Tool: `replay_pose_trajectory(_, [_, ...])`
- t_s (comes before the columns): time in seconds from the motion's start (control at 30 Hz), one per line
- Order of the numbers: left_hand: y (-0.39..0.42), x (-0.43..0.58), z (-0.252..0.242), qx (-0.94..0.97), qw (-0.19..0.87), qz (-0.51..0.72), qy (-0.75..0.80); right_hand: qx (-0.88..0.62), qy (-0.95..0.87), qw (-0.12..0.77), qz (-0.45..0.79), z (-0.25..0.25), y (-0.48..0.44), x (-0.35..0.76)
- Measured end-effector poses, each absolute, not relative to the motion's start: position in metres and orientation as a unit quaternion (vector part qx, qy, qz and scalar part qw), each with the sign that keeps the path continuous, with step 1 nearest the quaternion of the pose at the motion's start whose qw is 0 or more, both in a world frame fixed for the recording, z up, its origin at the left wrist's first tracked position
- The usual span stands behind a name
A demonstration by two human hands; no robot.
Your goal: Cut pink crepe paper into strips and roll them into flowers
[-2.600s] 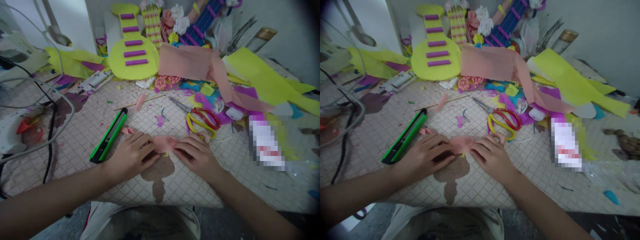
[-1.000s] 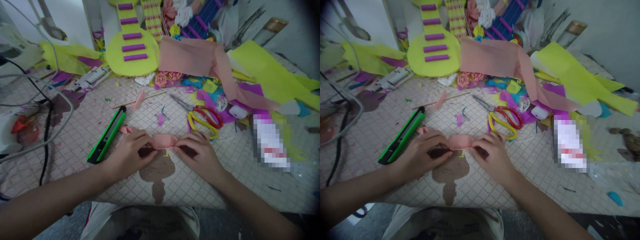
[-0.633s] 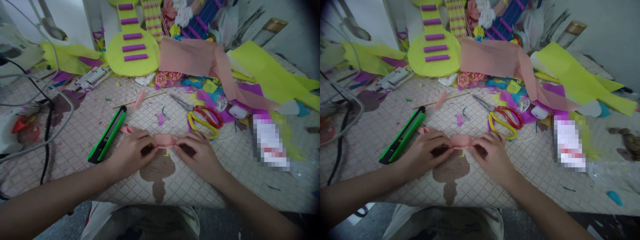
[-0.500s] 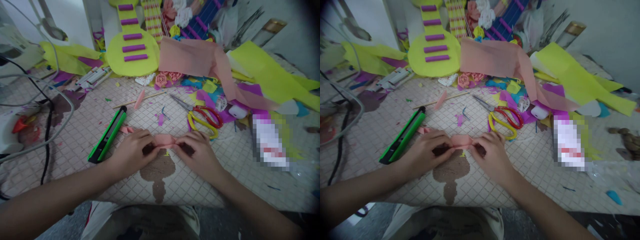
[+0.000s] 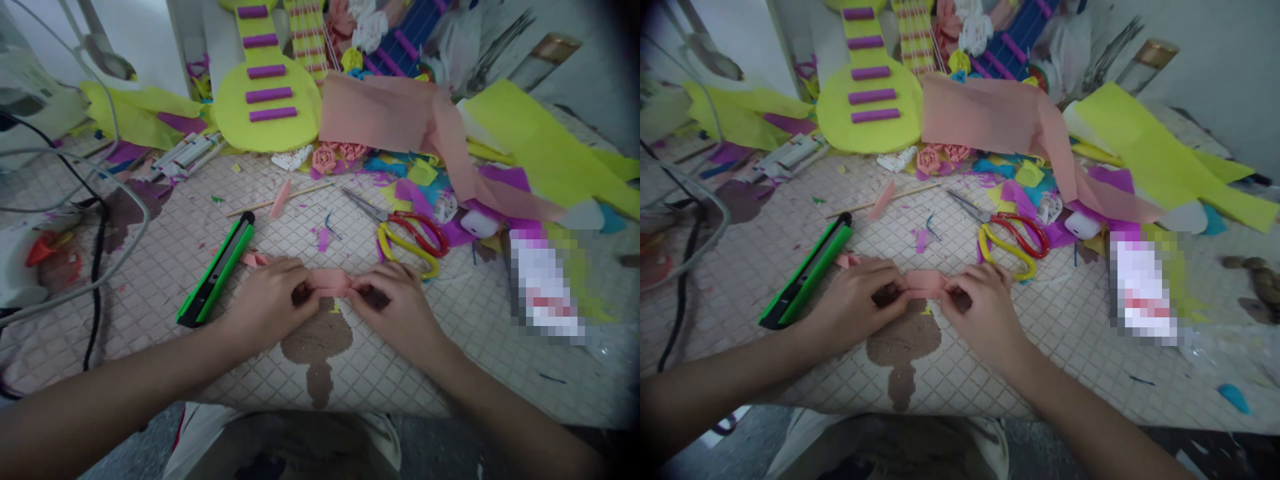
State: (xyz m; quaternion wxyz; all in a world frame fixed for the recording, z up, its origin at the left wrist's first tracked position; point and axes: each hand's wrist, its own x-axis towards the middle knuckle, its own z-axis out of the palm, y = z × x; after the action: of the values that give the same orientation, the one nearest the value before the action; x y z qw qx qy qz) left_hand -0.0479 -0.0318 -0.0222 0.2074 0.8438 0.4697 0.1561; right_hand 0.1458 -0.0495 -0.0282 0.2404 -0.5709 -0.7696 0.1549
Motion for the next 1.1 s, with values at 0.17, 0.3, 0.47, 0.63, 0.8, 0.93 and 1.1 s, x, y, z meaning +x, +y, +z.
replay_pose_trajectory(0.17, [-0.030, -0.048, -0.024, 0.842, 0.201, 0.160, 0.475, -0.574, -0.768, 0.242, 0.151, -0.031, -0.050, 0.146])
replay_pose_trajectory(0.3, [-0.029, -0.048, -0.026, 0.842, 0.200, 0.160, 0.474, -0.574, -0.767, 0.252, 0.139, -0.032, -0.050, 0.145])
replay_pose_trajectory(0.47, [-0.028, -0.048, -0.027, 0.842, 0.196, 0.162, 0.476, -0.573, -0.767, 0.266, 0.113, -0.034, -0.052, 0.143])
replay_pose_trajectory(0.63, [-0.030, -0.048, -0.029, 0.843, 0.196, 0.171, 0.471, -0.545, -0.783, 0.292, 0.073, -0.035, -0.055, 0.144])
replay_pose_trajectory(0.8, [-0.030, -0.048, -0.030, 0.836, 0.197, 0.196, 0.472, -0.448, -0.857, 0.255, 0.027, -0.036, -0.060, 0.143])
replay_pose_trajectory(0.93, [-0.031, -0.048, -0.029, 0.834, 0.200, 0.198, 0.474, -0.431, -0.881, 0.195, 0.013, -0.036, -0.062, 0.143])
replay_pose_trajectory(1.1, [-0.031, -0.049, -0.027, 0.835, 0.208, 0.193, 0.471, -0.453, -0.867, 0.207, 0.028, -0.033, -0.062, 0.148])
